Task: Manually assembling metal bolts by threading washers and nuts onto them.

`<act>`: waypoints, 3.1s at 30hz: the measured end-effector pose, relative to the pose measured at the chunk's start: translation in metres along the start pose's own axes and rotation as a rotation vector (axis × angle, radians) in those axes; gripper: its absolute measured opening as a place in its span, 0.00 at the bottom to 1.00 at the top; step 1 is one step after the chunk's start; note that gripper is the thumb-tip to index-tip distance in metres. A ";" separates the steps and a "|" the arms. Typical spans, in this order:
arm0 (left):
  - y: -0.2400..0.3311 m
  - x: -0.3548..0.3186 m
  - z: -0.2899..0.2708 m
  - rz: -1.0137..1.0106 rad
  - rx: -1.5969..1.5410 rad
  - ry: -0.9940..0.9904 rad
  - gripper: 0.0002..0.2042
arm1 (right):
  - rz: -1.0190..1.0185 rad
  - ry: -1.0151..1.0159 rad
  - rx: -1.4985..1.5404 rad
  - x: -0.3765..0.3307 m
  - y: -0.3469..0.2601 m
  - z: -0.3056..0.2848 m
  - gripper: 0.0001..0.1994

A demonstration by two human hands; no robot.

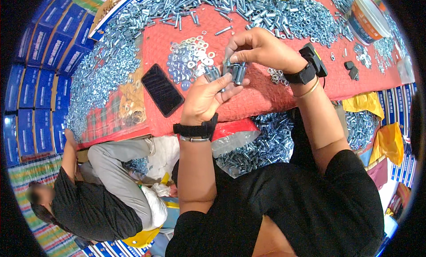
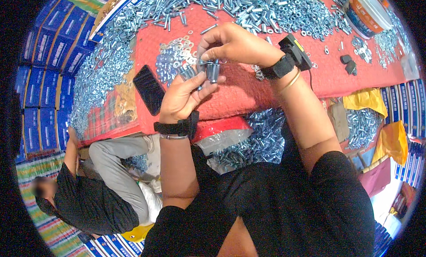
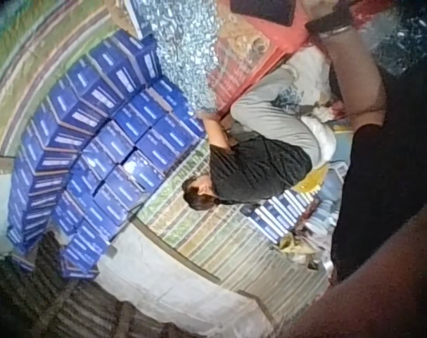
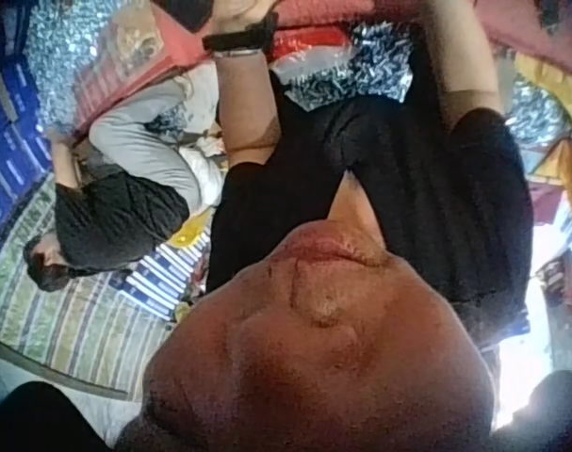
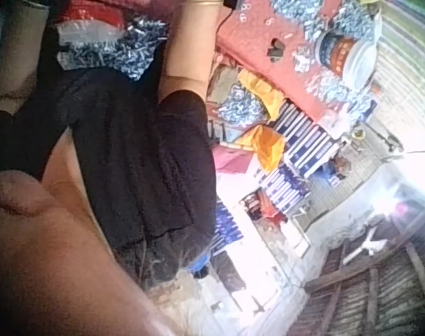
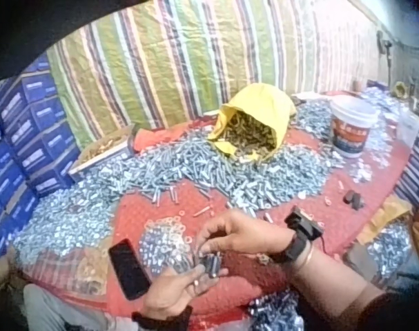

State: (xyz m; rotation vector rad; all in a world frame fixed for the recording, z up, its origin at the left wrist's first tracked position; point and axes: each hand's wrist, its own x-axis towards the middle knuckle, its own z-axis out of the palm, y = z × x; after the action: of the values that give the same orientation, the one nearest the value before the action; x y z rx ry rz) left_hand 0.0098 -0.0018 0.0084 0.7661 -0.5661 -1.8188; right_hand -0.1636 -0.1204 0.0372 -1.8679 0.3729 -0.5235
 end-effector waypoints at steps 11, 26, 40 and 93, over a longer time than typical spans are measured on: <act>-0.006 0.001 0.002 -0.054 0.100 0.105 0.10 | -0.089 0.062 -0.163 0.004 0.004 0.014 0.07; -0.012 0.004 0.008 -0.030 0.175 0.144 0.10 | 0.021 0.158 -0.102 -0.012 0.009 0.000 0.09; -0.001 0.003 0.008 0.101 0.033 0.242 0.08 | 0.175 0.202 -0.873 -0.048 0.064 -0.018 0.10; -0.013 0.026 0.035 0.104 0.221 0.297 0.08 | 0.057 0.327 -0.941 -0.048 0.042 0.001 0.04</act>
State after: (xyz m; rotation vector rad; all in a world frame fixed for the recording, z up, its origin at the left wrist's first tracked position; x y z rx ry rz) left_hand -0.0311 -0.0209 0.0175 1.1139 -0.6036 -1.5264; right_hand -0.2044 -0.1097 -0.0109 -2.6548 1.0185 -0.6823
